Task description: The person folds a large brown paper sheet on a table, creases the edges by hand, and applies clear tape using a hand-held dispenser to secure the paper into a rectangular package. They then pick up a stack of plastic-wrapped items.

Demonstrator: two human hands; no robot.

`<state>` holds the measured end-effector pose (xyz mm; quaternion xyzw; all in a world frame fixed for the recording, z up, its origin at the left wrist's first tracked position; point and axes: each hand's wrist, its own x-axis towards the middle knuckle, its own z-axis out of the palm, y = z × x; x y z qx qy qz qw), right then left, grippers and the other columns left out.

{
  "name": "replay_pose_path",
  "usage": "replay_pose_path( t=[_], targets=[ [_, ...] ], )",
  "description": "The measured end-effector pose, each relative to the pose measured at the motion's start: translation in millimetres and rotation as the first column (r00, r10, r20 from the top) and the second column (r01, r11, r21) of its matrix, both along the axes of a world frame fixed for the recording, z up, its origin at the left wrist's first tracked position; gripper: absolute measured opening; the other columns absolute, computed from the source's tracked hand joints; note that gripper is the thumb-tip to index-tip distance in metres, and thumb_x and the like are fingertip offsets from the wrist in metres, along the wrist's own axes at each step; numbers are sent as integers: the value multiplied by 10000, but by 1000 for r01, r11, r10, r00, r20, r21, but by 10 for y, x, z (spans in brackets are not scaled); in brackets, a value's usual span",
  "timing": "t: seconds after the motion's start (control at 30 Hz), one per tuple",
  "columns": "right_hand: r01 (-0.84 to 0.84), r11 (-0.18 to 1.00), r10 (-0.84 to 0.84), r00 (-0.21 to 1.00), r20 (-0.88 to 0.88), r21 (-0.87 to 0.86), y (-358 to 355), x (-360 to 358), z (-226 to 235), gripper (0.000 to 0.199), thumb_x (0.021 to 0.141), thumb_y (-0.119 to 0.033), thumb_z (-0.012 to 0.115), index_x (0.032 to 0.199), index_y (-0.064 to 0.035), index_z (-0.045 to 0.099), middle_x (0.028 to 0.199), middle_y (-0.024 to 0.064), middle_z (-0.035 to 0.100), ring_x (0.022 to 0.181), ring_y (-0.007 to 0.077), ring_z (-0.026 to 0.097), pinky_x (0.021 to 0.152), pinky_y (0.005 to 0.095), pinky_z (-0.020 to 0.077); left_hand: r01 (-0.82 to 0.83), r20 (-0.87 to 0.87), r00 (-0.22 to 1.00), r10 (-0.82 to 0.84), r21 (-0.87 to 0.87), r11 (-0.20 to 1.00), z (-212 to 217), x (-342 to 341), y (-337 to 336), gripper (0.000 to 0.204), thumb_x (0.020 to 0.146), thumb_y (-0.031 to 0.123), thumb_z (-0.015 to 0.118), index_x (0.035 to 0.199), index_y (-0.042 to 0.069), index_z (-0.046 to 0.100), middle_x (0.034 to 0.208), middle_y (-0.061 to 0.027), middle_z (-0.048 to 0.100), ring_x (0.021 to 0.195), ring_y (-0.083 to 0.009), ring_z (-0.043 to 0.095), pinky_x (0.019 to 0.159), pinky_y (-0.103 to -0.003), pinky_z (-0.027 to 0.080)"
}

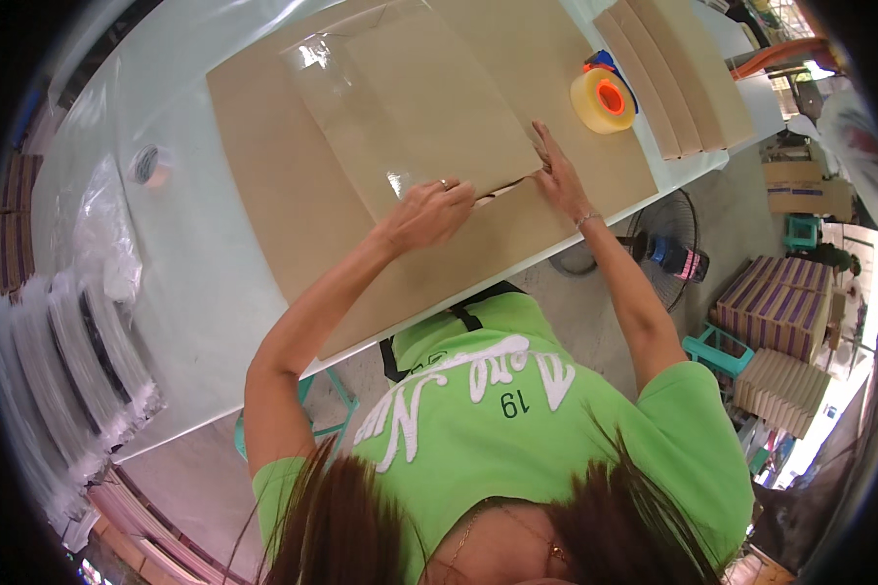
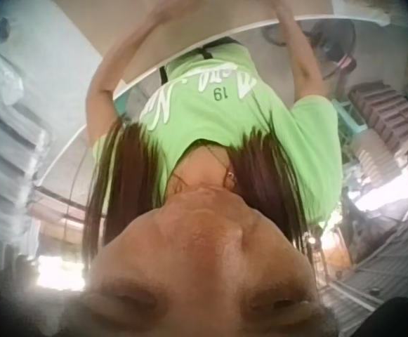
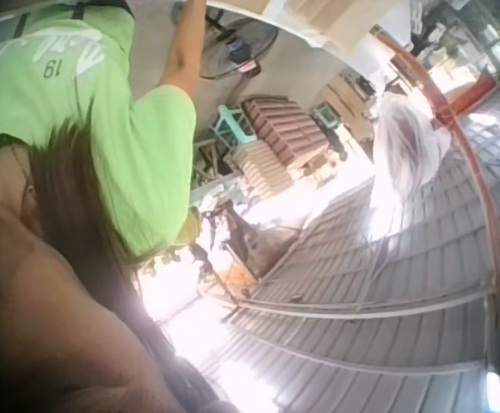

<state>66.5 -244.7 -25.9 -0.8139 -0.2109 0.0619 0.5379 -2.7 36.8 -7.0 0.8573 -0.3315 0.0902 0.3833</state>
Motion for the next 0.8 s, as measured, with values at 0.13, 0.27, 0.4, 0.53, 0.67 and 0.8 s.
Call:
replay_pose_path(
  t=[0.13, 0.27, 0.4, 0.53, 0.67, 0.8],
  targets=[
    [275, 960, -262, 948, 180, -52, 183, -269, 136, 644, 845, 60, 564, 1441, -114, 393, 1434, 111, 432, 1262, 279, 492, 990, 393, 467, -11, 160, 987, -7, 113, 993, 36, 24, 30, 108, 891, 148, 565, 823, 66, 581, 871, -67, 544, 846, -223, 610, 761, -377, 482],
    [40, 978, 7, 975, 223, -206, 369, -341, 568, 432, 833, -50, 659, 1258, -80, 583, 1218, 92, 597, 1090, 225, 567, 898, 351, 476, -69, 199, 979, 37, 157, 985, 39, 1, 66, 140, 900, 184, 561, 819, 82, 610, 888, -56, 528, 889, -191, 595, 900, -407, 378],
    [-190, 945, 252, 943, 219, -267, 615, -171, 717, 284, 811, -155, 714, 1077, -64, 676, 1021, 73, 661, 941, 215, 583, 859, 337, 473, -87, 178, 983, 48, 216, 973, 44, 17, 47, 167, 912, 216, 551, 869, 88, 649, 922, -42, 552, 929, -182, 583, 935, -444, 337],
    [-342, 906, 350, 937, -15, -249, 742, 37, 759, 179, 799, -162, 727, 932, -45, 705, 867, 50, 660, 837, 203, 578, 786, 330, 470, -145, 200, 975, 101, 221, 964, 111, 4, 43, 201, 916, 234, 550, 929, 79, 677, 945, -33, 593, 977, -183, 568, 938, -447, 330],
    [-335, 907, 320, 942, -100, -256, 834, 83, 773, 117, 791, -134, 735, 844, -32, 711, 785, 40, 636, 785, 172, 562, 718, 312, 459, -182, 135, 979, 155, 221, 958, 169, 0, 39, 226, 916, 246, 560, 942, 55, 679, 944, -33, 626, 991, -198, 565, 934, -440, 340],
    [-320, 931, 303, 946, -114, -179, 850, 137, 571, 111, 797, -117, 740, 839, -19, 709, 748, 28, 609, 744, 133, 544, 677, 274, 445, -200, -70, 974, 216, 186, 962, 189, 69, 36, 317, 885, 294, 629, 1056, 27, 633, 1068, -58, 626, 1007, -233, 568, 919, -428, 366]
  ],
)
